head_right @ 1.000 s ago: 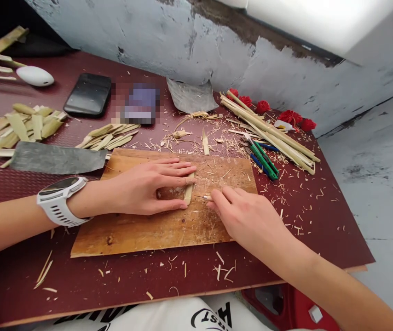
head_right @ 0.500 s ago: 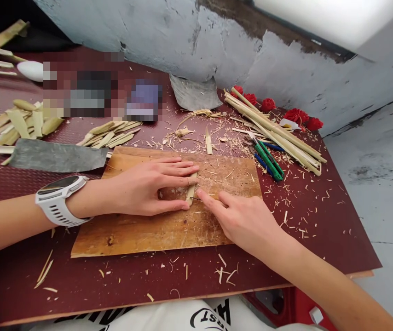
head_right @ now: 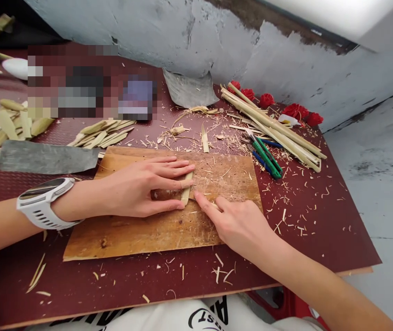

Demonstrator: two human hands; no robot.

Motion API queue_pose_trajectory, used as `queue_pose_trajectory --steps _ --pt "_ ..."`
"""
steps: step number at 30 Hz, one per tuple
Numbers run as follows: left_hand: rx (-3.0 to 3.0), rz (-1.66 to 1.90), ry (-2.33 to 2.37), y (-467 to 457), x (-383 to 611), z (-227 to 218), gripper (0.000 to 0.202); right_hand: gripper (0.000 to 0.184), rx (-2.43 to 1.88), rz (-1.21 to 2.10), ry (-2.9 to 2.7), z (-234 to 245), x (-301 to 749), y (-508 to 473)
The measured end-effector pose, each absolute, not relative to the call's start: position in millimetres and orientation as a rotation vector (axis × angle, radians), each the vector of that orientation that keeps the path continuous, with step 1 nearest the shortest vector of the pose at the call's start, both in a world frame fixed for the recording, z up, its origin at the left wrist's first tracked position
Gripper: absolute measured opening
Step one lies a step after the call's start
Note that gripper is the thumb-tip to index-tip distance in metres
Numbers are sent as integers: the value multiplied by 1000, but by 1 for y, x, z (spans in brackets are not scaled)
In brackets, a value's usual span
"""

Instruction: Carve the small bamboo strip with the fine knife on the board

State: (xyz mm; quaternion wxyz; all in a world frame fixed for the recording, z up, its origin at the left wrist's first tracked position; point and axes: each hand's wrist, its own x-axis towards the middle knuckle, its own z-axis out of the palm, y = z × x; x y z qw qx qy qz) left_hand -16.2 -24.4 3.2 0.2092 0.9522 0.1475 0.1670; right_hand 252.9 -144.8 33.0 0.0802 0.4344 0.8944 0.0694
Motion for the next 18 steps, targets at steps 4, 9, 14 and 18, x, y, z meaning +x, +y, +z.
queue_pose_trajectory --steps 4,9,14,18 --pt "2648 472 419 -24 -17 1 49 50 1334 234 2755 27 256 -146" --pt "2652 477 404 -24 -16 2 47 43 1416 225 2909 22 255 -143" --pt "2639 465 414 -24 -15 3 45 43 1382 203 2907 23 249 -140" --pt "2645 464 404 -24 -16 3 45 45 1376 179 2875 27 248 -139"
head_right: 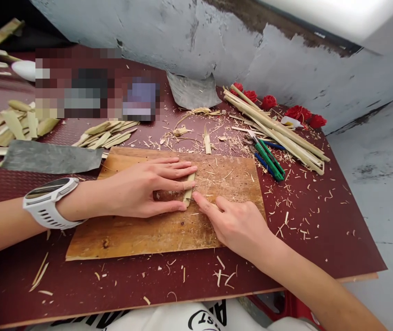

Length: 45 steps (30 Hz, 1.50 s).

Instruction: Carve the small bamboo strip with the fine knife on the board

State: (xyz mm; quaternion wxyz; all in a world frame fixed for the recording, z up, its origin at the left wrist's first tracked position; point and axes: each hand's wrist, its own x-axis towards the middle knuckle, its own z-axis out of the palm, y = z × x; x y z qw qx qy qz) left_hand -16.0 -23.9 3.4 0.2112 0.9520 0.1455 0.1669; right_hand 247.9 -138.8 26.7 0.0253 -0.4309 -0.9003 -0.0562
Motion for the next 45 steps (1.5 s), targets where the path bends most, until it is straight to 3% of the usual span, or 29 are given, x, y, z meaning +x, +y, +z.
queue_pose_trajectory --steps 33,45 --pt "2622 485 386 -23 -15 6 41 59 -1382 -457 -2961 30 246 -151" --pt "2629 484 380 -23 -15 6 44 44 -1309 -419 -2718 21 252 -149"
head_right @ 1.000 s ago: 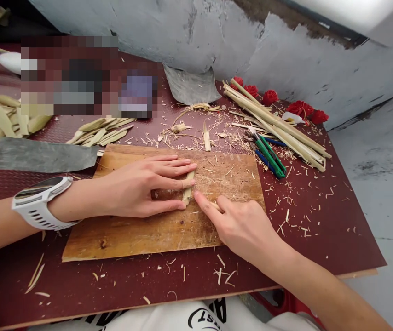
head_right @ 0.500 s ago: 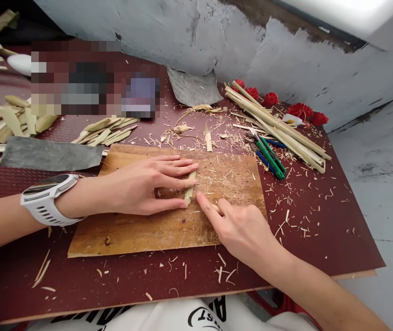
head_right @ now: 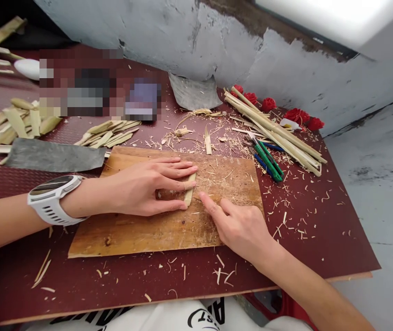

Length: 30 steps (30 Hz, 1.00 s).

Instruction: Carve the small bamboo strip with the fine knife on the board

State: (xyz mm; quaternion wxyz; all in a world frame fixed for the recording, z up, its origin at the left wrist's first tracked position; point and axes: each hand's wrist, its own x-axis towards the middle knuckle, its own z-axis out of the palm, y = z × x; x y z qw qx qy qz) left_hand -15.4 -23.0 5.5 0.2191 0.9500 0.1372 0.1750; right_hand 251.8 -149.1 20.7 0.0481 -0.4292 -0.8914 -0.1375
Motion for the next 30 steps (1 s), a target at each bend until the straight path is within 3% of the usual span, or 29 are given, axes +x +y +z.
queue_pose_trajectory --steps 30 --pt "2641 484 377 -23 -15 7 40 53 -1354 -208 -2918 33 254 -137"
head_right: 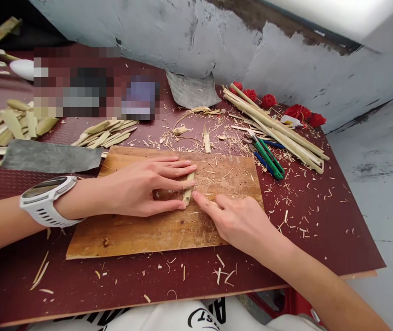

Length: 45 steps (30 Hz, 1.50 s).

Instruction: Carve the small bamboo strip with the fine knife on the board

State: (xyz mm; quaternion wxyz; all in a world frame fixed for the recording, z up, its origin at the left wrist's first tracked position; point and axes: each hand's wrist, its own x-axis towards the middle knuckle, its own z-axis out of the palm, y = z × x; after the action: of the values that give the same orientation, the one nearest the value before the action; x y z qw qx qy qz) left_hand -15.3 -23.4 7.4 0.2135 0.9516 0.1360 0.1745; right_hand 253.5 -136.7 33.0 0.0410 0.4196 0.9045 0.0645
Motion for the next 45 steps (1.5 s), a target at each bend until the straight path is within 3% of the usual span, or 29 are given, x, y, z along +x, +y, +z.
queue_pose_trajectory --steps 21,30,37,41,45 --pt "2665 462 395 -23 -15 7 42 58 1346 231 2692 30 248 -149" --pt "2641 445 419 -22 -17 6 46 48 1407 337 2796 21 251 -151" --pt "2615 698 452 -25 -12 10 40 40 1561 92 2967 23 250 -145" --pt "2503 889 1031 -4 -23 42 41 34 1621 69 3039 28 246 -137" --pt "2359 592 1803 41 -66 69 57 32 1611 34 3069 25 243 -134"
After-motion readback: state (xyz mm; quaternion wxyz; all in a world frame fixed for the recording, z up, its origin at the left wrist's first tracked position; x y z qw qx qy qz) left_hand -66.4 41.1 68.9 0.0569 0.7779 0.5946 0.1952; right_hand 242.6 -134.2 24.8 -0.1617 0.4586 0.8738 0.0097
